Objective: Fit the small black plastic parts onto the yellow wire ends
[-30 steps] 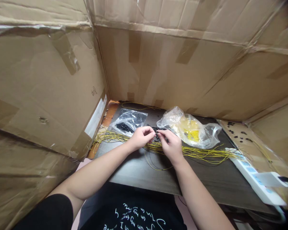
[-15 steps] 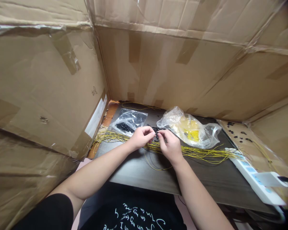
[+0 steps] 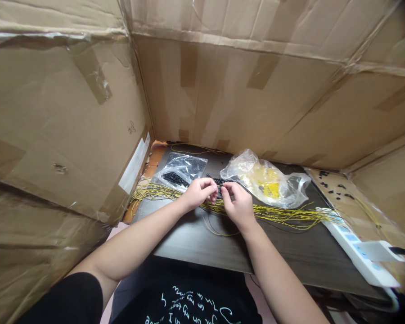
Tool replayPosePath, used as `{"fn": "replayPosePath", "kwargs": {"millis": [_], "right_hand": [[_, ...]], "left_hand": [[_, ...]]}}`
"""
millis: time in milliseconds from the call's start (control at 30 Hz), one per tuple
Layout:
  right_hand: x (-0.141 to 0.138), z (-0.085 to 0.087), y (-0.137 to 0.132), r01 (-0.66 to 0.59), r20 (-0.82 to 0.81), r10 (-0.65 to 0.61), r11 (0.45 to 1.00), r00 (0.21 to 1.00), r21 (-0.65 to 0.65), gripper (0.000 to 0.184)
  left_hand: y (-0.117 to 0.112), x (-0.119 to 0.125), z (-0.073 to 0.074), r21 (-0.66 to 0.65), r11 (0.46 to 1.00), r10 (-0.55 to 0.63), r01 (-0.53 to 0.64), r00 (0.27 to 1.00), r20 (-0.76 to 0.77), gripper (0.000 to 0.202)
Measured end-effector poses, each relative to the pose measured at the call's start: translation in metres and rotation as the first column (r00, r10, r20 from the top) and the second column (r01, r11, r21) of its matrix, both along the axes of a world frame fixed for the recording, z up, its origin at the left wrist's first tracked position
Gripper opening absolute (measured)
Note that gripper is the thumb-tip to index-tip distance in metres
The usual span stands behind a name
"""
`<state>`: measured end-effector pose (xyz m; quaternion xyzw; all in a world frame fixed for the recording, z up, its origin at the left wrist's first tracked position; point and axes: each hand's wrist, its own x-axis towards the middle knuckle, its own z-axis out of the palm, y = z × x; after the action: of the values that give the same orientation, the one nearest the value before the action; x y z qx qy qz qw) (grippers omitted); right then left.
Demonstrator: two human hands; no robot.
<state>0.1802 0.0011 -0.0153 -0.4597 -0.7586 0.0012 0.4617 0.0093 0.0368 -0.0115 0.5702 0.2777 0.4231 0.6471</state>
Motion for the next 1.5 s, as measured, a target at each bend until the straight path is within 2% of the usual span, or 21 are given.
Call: {"fn": "replayPosePath", "kwargs": {"millis": [100, 233, 400, 567, 700, 833, 1000, 1167, 1367, 1500], "right_hand": [[0.002, 0.0, 0.001, -0.002, 0.039, 0.001, 1.0, 0.999, 0.024, 0.01], [0.003, 0.001, 0.0, -0.018, 0.179, 0.005, 0.997, 0.984, 0.07, 0.014], [0.004, 0.006, -0.002, -0.054, 0.249, 0.041, 0.997, 0.968, 0.049, 0.018], [0.008, 0.013, 0.001, -0.066, 0.385, 0.037, 0.996, 0.922, 0.063, 0.023], [0.014, 0.019, 0.007, -0.088, 0.374, 0.055, 0.994, 0.926, 0.072, 0.026], [0.026, 0.029, 0.008, -0.091, 0.443, 0.037, 0.991, 0.896, 0.1, 0.028], [0.058, 0.049, 0.002, -0.044, 0.549, -0.088, 0.974, 0.831, 0.222, 0.03], [0.106, 0.071, -0.009, 0.059, 0.619, -0.28, 0.934, 0.733, 0.352, 0.029], [0.167, 0.094, -0.031, 0.204, 0.621, -0.505, 0.847, 0.599, 0.491, 0.027], [0.201, 0.104, -0.052, 0.382, 0.6, -0.608, 0.794, 0.519, 0.473, 0.034]], "left_hand": [[0.0, 0.001, 0.0, 0.032, 0.999, 0.011, -0.011, 1.0, 0.0, 0.032], [0.0, 0.002, -0.001, 0.079, 0.997, 0.024, -0.023, 1.0, -0.015, 0.031], [-0.002, 0.0, -0.003, 0.116, 0.992, 0.059, -0.048, 0.994, -0.089, 0.028], [-0.003, 0.002, -0.005, 0.129, 0.99, 0.076, -0.059, 0.988, -0.132, 0.037], [0.0, 0.004, -0.004, 0.006, 0.999, 0.044, -0.043, 0.999, -0.03, 0.045], [0.003, 0.004, -0.002, -0.083, 0.996, 0.039, -0.037, 0.999, 0.021, 0.046], [0.006, 0.0, 0.0, -0.107, 0.992, 0.068, -0.065, 0.997, 0.03, 0.044], [0.006, -0.002, 0.003, -0.097, 0.992, 0.089, -0.084, 0.995, 0.039, 0.042], [0.008, -0.003, 0.003, -0.081, 0.991, 0.111, -0.108, 0.993, 0.03, 0.04], [0.011, -0.004, 0.0, -0.07, 0.989, 0.132, -0.132, 0.991, 0.002, 0.038]]}}
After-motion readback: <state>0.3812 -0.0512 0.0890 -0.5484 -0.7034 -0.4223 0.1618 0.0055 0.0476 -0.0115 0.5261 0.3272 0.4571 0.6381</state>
